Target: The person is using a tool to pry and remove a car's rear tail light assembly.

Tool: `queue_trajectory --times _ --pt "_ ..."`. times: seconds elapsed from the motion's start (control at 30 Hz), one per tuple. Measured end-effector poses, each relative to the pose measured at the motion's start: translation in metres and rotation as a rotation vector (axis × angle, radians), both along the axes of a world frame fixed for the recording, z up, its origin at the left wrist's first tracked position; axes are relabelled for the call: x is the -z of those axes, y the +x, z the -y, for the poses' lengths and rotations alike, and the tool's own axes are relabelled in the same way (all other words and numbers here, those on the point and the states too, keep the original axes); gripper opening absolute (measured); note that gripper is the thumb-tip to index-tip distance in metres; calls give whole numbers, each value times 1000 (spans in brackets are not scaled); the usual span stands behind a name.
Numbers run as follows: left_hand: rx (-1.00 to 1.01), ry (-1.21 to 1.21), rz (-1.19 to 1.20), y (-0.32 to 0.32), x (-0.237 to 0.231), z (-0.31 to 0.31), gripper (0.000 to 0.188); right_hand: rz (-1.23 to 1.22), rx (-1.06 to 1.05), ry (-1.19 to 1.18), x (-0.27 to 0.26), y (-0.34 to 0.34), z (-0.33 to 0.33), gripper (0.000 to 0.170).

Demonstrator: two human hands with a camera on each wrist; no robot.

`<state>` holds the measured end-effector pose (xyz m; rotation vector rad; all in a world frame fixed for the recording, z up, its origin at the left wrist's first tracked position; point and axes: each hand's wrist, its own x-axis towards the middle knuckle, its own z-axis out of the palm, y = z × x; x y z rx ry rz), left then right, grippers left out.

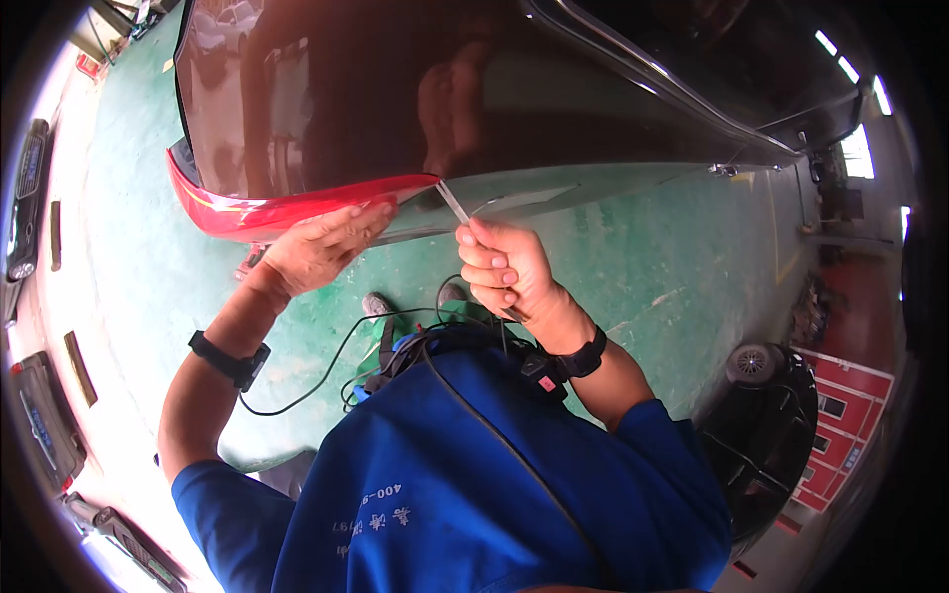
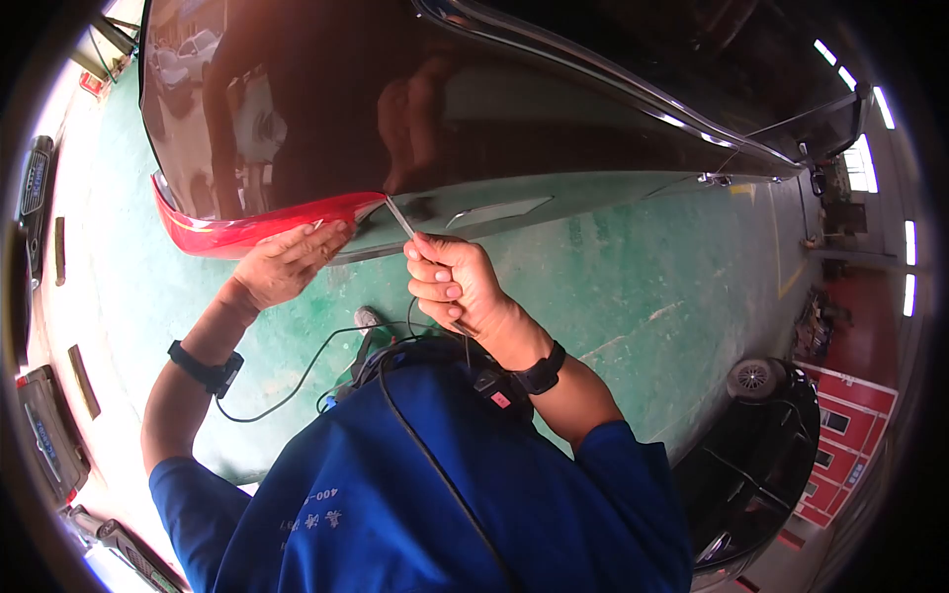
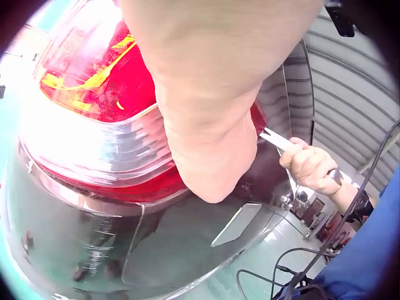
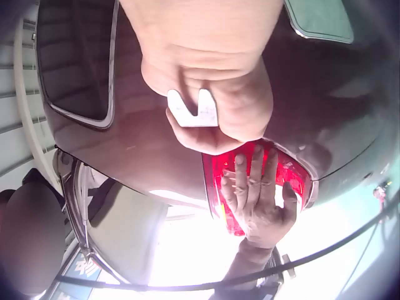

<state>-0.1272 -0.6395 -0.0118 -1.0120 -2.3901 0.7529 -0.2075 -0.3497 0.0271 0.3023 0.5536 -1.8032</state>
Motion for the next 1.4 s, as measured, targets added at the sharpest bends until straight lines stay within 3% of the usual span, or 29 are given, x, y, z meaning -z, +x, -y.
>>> queue_trajectory --times 0.13,0.27,0.37,0.47,0.53,0.6,0.77,0.83,0.93,0.97,1.1,1.17,1.23,1.3,1.4 --pt "120 312 284 1 5 -24 56 -56 15 54 -2 4 2 26" --pt "430 256 398 6 -2 -45 44 -77 32 107 -6 6 4 26" --pt "147 -216 -255 -13 17 25 49 -89 48 144 -8 11 6 27" --pt "107 -323 -268 -4 -1 30 61 -107 76 164 -10 14 8 27" --pt "-43 -186 80 16 12 -7 66 -85 82 148 -10 15 6 27" --pt "-73 -194 166 18 12 -17 67 -87 90 129 -8 16 7 27" --pt "140 -536 -236 -22 -6 3 61 -109 90 163 -9 15 8 26" --pt "87 -542 -353 -19 14 20 63 -110 93 152 -10 13 10 27" --pt "38 -450 -39 -6 13 6 66 -97 132 165 -12 21 9 27" --pt "-49 -247 116 5 9 -10 66 -97 141 163 -13 21 11 27" --pt "388 -380 164 21 -15 -72 60 -110 160 184 -14 25 16 27" --pt "204 -364 -92 -13 50 -5 60 -108 154 203 -16 24 19 27" --pt "161 -609 -102 -15 24 18 59 -91 181 251 -22 29 21 27" --pt "101 -362 -191 -10 36 28 59 -95 206 245 -21 31 26 26" --pt "96 -386 188 -7 2 2 61 -89 242 246 -26 36 27 25"
